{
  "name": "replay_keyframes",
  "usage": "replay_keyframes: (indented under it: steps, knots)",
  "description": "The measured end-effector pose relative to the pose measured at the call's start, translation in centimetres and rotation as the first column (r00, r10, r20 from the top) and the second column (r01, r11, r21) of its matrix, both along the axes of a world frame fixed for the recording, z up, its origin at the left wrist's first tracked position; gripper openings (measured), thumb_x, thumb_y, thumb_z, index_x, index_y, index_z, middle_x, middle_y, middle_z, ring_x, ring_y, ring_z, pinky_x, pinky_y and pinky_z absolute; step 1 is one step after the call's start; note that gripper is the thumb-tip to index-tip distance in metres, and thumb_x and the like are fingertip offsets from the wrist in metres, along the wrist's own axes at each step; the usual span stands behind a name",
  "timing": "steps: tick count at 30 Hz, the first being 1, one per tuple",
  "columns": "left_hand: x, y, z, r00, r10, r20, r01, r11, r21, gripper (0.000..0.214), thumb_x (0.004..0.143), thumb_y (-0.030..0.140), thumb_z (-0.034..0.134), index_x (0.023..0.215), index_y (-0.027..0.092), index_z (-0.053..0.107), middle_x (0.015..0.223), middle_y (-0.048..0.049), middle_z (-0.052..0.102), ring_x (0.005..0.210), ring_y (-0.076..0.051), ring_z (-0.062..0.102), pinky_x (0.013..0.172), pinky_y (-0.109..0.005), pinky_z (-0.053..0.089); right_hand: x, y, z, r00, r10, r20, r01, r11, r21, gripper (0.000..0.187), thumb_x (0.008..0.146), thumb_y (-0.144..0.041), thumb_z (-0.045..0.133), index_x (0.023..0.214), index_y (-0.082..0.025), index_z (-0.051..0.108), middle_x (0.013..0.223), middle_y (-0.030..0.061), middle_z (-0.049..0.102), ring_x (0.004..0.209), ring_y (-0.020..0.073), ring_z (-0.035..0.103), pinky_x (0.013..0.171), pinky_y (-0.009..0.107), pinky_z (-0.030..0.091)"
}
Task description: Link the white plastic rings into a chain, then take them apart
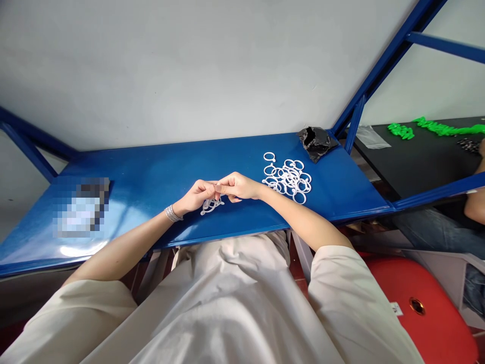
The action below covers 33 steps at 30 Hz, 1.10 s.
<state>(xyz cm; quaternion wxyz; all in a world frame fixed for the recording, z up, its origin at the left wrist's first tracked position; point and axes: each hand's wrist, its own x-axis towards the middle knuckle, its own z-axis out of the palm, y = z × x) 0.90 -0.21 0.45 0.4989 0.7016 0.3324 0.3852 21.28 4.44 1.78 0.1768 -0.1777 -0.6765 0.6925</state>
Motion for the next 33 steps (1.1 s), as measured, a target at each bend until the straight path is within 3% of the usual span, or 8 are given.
replay_keyframes:
  steps: [5, 10, 16, 21, 24, 28, 33]
  knots:
    - [-0.3, 0.4, -0.3, 0.996, 0.092, -0.011, -0.092, 0.995, 0.043, 0.079, 0.09, 0.081, 0.061, 0.047, 0.017, 0.044, 0.055, -0.0011, 0.04, 0.055, -0.011, 0.033, 0.054, -0.03, 0.03, 0.0, 0.6, -0.1, 0.986, -0.164, -0.032, 0.165, 0.985, 0.054, 0.054, 0.075, -0.064, 0.09, 0.086, -0.014, 0.073, 0.067, -0.0018, 0.065, 0.051, 0.01, 0.06, 0.048, 0.023, 0.053]
    - [-0.5, 0.6, -0.6, 0.985, 0.171, 0.034, -0.169, 0.985, -0.039, 0.074, 0.093, 0.079, 0.058, 0.053, 0.018, 0.047, 0.053, 0.0, 0.039, 0.052, -0.011, 0.031, 0.052, -0.029, 0.027, -0.2, 1.1, -0.5, 0.967, -0.244, -0.071, 0.249, 0.966, 0.066, 0.054, 0.074, -0.063, 0.09, 0.09, -0.016, 0.071, 0.074, 0.0011, 0.072, 0.054, 0.0121, 0.064, 0.053, 0.027, 0.057]
    - [-0.7, 0.7, -1.0, 0.978, 0.19, 0.089, -0.172, 0.969, -0.177, 0.063, 0.091, 0.074, 0.063, 0.066, 0.017, 0.057, 0.064, -0.0002, 0.045, 0.054, -0.01, 0.036, 0.049, -0.027, 0.028, 0.0, 1.3, -0.8, 0.935, -0.356, -0.014, 0.35, 0.91, 0.223, 0.048, 0.085, -0.064, 0.079, 0.093, -0.016, 0.072, 0.078, 0.0044, 0.074, 0.059, 0.0144, 0.066, 0.051, 0.026, 0.054]
    - [-0.8, 0.9, -1.1, 0.946, 0.262, 0.191, -0.218, 0.95, -0.223, 0.027, 0.083, 0.042, 0.073, 0.097, 0.019, 0.071, 0.071, 0.0024, 0.047, 0.055, -0.01, 0.041, 0.052, -0.025, 0.037, 0.5, 1.5, 0.1, 0.921, -0.389, -0.009, 0.379, 0.891, 0.249, 0.046, 0.089, -0.063, 0.075, 0.091, -0.017, 0.072, 0.069, 0.0007, 0.066, 0.055, 0.013, 0.061, 0.051, 0.025, 0.051]
    - [-0.9, 1.0, -0.9, 0.936, 0.275, 0.218, -0.233, 0.952, -0.2, 0.032, 0.07, 0.024, 0.072, 0.102, 0.02, 0.071, 0.077, 0.0023, 0.051, 0.06, -0.01, 0.046, 0.056, -0.025, 0.042, 1.0, 1.6, 0.6, 0.912, -0.41, 0.007, 0.391, 0.874, 0.287, 0.044, 0.091, -0.061, 0.074, 0.089, -0.017, 0.071, 0.063, -0.0016, 0.061, 0.051, 0.0119, 0.057, 0.05, 0.025, 0.048]
    - [-0.8, 0.9, -0.8, 0.935, 0.316, 0.161, -0.297, 0.946, -0.132, 0.03, 0.07, 0.021, 0.074, 0.101, 0.018, 0.073, 0.079, 0.0018, 0.054, 0.062, -0.01, 0.047, 0.056, -0.024, 0.038, 1.3, 1.7, 0.7, 0.931, -0.358, 0.068, 0.324, 0.899, 0.296, 0.039, 0.089, -0.055, 0.077, 0.091, -0.017, 0.07, 0.065, -0.0033, 0.06, 0.049, 0.0112, 0.055, 0.048, 0.025, 0.047]
    - [-0.5, 0.8, -0.8, 0.919, 0.372, 0.128, -0.358, 0.926, -0.12, 0.022, 0.076, 0.025, 0.077, 0.096, 0.016, 0.076, 0.068, 0.0032, 0.054, 0.056, -0.008, 0.043, 0.053, -0.023, 0.033, 1.0, 1.6, 0.0, 0.969, -0.231, 0.09, 0.204, 0.948, 0.243, 0.039, 0.088, -0.053, 0.079, 0.093, -0.016, 0.07, 0.067, -0.0032, 0.062, 0.052, 0.0111, 0.059, 0.05, 0.024, 0.052]
